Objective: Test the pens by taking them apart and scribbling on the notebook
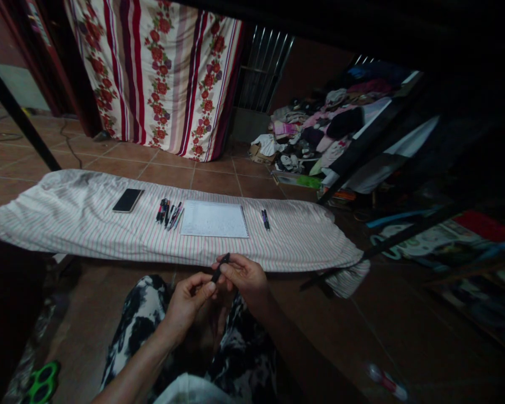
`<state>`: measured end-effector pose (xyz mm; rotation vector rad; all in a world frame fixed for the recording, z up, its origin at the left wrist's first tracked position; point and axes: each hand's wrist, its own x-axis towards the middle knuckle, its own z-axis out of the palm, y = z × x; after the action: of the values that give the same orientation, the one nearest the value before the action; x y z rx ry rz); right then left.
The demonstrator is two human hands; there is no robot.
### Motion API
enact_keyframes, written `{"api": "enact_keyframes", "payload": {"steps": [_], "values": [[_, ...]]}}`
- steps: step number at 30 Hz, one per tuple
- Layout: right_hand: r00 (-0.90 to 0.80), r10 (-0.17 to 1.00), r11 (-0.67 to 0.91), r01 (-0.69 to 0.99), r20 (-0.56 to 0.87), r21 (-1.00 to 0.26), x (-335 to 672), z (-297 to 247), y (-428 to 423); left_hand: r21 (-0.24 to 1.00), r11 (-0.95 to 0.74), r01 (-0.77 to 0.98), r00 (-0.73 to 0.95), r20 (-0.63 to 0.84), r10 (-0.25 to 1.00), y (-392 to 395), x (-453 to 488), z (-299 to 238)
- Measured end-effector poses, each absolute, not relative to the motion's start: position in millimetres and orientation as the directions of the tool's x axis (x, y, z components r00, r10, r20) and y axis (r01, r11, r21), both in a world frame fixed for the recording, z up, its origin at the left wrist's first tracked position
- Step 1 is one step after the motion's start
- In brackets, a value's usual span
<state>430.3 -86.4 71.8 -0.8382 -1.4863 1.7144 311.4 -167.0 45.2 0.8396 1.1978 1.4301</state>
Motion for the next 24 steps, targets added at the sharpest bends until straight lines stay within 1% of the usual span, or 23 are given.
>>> {"api": "enact_keyframes", "payload": {"steps": [4,6,10,13,16,20,24], "values": [[-0.482,0.876,-0.069,-0.085,-0.02,-0.994,426,66,-87,0.967,0.022,-0.256,-0.272,-0.094,0.958,-166,315,41],[-0.507,0.862,-0.085,-0.081,-0.033,-0.993,428,69,-87,0.961,0.03,-0.274,-0.274,-0.108,0.956,-167,315,42],[-0.583,0.81,-0.146,-0.089,-0.067,-0.985,434,81,-85,0.925,0.089,-0.37,-0.187,-0.168,0.968,-168,314,46],[-0.582,0.809,-0.142,-0.069,-0.076,-0.987,436,83,-84,0.906,0.113,-0.408,-0.149,-0.188,0.971,-168,314,48],[-0.547,0.833,-0.137,-0.059,-0.083,-0.989,433,79,-83,0.92,0.104,-0.379,-0.174,-0.181,0.968,-168,314,49],[-0.502,0.861,-0.144,-0.088,-0.08,-0.986,429,72,-82,0.949,0.067,-0.308,-0.227,-0.142,0.964,-167,314,51],[-0.545,0.833,-0.17,-0.098,-0.09,-0.981,431,76,-84,0.933,0.096,-0.347,-0.217,-0.18,0.959,-168,314,52]]}}
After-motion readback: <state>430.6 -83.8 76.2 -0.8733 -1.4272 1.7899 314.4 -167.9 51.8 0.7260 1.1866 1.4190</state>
